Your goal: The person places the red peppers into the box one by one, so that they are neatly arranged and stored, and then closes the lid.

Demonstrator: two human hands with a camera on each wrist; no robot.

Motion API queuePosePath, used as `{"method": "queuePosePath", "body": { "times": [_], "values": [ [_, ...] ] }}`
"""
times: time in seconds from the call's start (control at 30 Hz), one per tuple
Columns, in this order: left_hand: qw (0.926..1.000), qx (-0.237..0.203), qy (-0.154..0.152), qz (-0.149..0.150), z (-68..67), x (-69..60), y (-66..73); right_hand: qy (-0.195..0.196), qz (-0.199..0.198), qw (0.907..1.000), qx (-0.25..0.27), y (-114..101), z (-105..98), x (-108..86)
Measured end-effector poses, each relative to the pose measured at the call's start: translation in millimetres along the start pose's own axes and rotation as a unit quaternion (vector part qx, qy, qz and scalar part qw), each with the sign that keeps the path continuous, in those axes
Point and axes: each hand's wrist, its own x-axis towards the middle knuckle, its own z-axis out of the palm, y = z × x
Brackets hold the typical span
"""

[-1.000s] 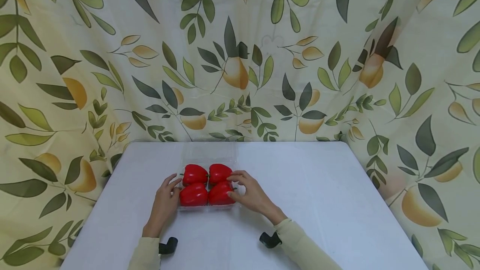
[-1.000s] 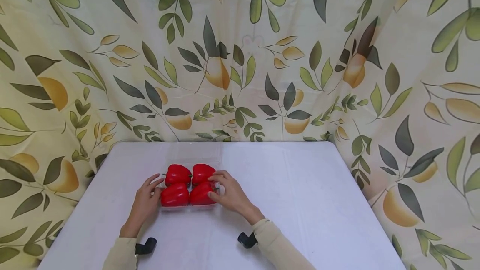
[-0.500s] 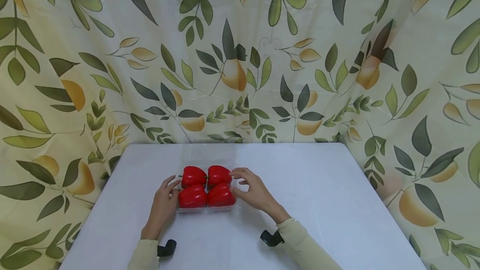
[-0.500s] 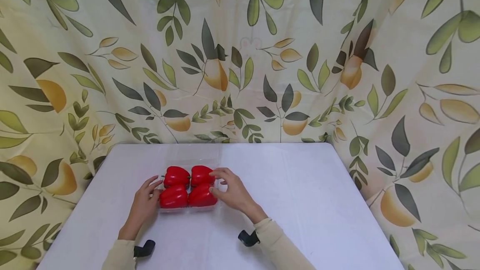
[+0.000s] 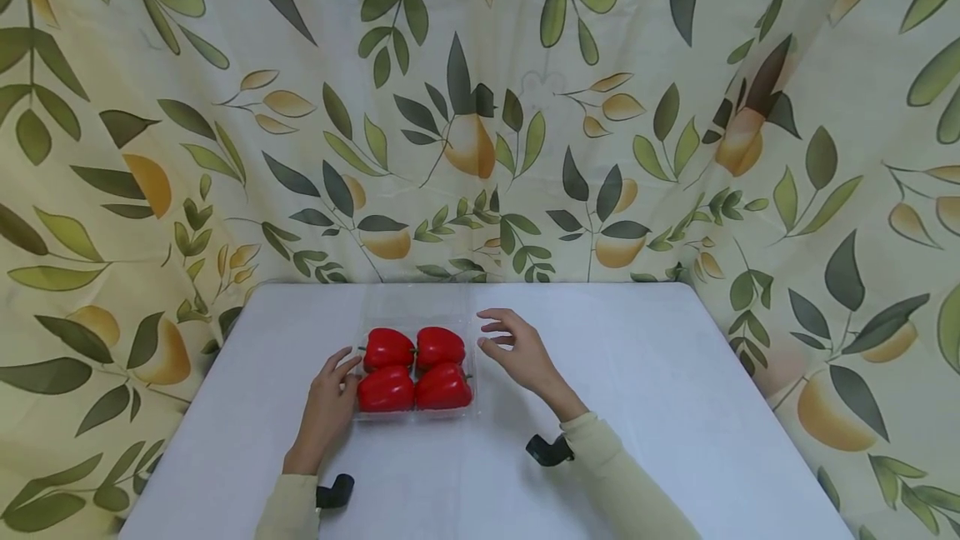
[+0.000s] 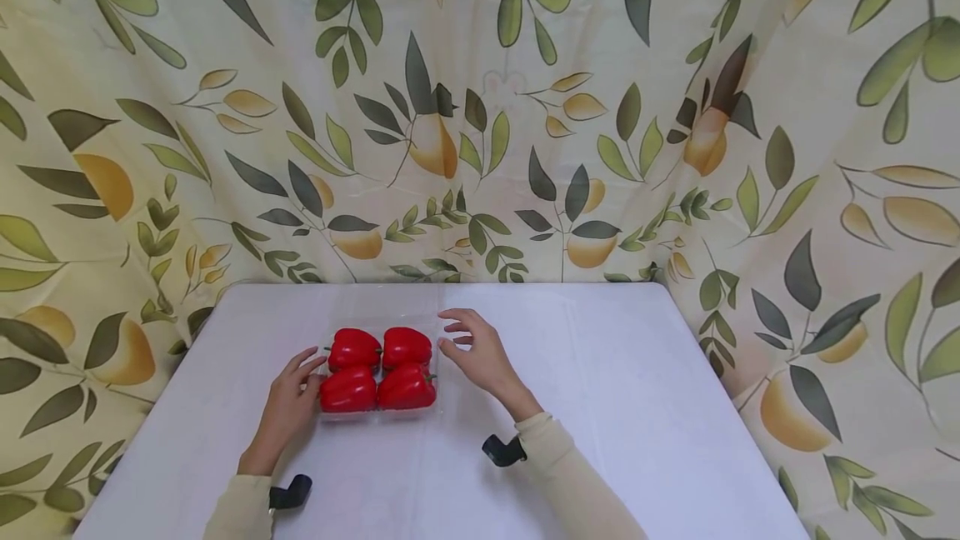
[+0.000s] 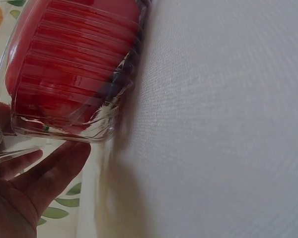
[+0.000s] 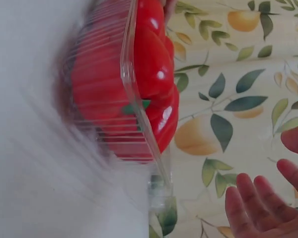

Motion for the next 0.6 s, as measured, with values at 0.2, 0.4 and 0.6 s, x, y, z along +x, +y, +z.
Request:
{"method": "queuePosePath", "body": {
  "times": [0.2,0.4,0.6],
  "values": [
    [1.0,0.005,-0.001,0.0,-0.3,0.8,0.9,0.014,0.023,0.9993,0.024,9,-5,14.3],
    [1.0,0.008,0.001,0.005,-0.9,1.2,2.1,0.02,0.061,0.9976,0.026,17,-4,29.8],
    [1.0,0.006,0.0,0.003,-1.2,0.6,1.7,0.019,0.098,0.9947,0.024,29,-1,44.1]
  ]
}}
